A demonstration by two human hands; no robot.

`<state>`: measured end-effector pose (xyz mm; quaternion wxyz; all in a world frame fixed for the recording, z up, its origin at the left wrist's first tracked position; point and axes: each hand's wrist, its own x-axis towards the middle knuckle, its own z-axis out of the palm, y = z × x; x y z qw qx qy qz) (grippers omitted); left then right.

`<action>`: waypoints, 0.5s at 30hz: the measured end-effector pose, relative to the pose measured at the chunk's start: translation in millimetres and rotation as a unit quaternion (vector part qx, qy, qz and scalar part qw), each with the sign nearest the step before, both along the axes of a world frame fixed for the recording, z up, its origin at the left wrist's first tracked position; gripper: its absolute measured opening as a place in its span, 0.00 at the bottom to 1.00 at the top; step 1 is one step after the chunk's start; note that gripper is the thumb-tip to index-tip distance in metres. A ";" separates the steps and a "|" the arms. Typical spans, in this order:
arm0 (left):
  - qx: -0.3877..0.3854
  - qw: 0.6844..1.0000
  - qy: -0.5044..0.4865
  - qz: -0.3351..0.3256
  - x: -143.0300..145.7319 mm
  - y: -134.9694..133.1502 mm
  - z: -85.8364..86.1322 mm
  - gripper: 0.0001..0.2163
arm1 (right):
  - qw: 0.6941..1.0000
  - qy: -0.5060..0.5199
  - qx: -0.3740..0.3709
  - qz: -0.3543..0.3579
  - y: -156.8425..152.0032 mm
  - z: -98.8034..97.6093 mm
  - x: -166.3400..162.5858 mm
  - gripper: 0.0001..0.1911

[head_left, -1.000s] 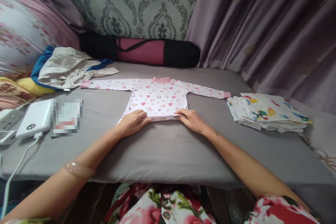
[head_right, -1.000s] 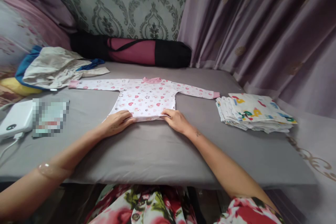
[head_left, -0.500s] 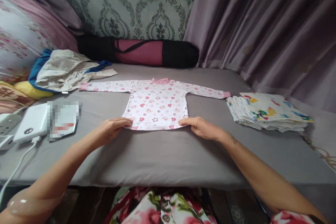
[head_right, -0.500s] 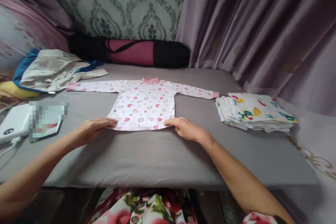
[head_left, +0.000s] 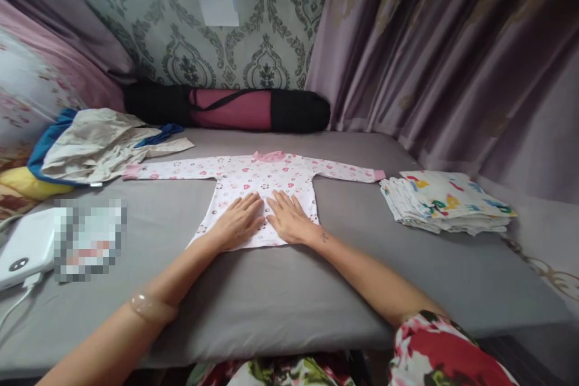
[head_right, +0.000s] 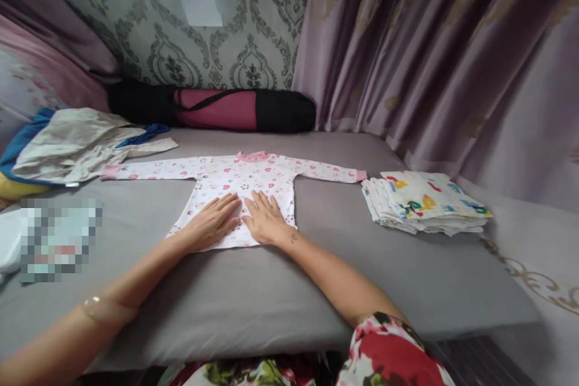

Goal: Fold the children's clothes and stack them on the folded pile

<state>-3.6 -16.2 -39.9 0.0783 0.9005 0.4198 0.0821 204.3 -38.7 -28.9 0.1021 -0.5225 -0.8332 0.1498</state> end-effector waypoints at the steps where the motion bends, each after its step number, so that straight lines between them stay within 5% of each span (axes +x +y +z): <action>1: -0.001 1.000 0.014 0.010 1.0 1.3 -7.7 0.27 | 1.000 -0.007 -0.006 -0.003 -1.1 -4.2 -1.3 0.30; 8: -0.014 0.990 0.087 0.108 -51.6 11.6 -16.8 0.30 | 0.998 -0.024 -0.044 -0.034 -15.4 -0.5 34.9 0.30; 15: 0.000 0.990 0.100 0.102 -79.4 14.6 -24.4 0.31 | 0.997 -0.021 -0.070 -0.022 -27.2 -0.2 66.8 0.31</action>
